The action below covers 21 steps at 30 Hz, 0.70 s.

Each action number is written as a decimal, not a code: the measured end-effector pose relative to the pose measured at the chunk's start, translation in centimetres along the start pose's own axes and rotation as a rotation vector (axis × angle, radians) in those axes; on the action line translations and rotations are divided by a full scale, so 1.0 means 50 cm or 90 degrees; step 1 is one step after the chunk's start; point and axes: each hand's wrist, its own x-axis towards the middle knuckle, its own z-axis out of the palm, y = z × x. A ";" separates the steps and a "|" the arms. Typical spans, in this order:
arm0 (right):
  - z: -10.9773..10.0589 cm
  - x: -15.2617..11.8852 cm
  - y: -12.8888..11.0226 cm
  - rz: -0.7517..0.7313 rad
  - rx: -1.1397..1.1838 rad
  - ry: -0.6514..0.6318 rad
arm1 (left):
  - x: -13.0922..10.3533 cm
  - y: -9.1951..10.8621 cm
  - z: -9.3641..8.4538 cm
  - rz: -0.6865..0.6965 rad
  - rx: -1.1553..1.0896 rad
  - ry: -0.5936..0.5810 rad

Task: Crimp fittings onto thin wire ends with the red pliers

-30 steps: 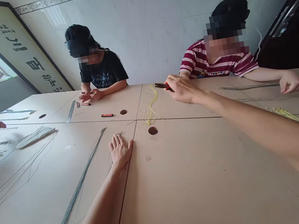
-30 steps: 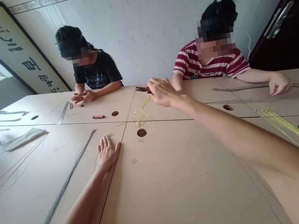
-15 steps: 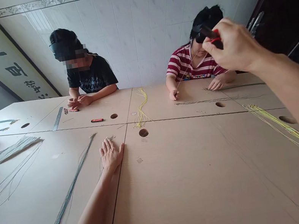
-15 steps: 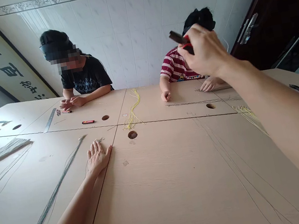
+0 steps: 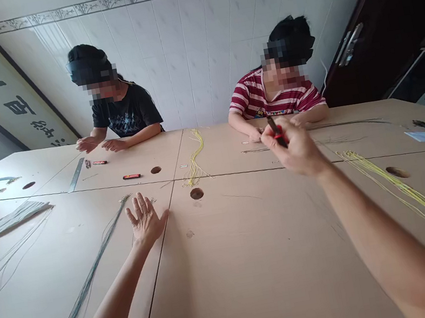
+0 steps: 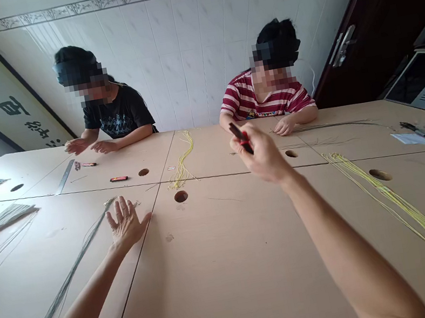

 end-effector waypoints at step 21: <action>0.111 -0.087 -0.063 0.304 0.753 -0.022 | -0.089 0.338 -0.324 0.218 -1.106 -0.136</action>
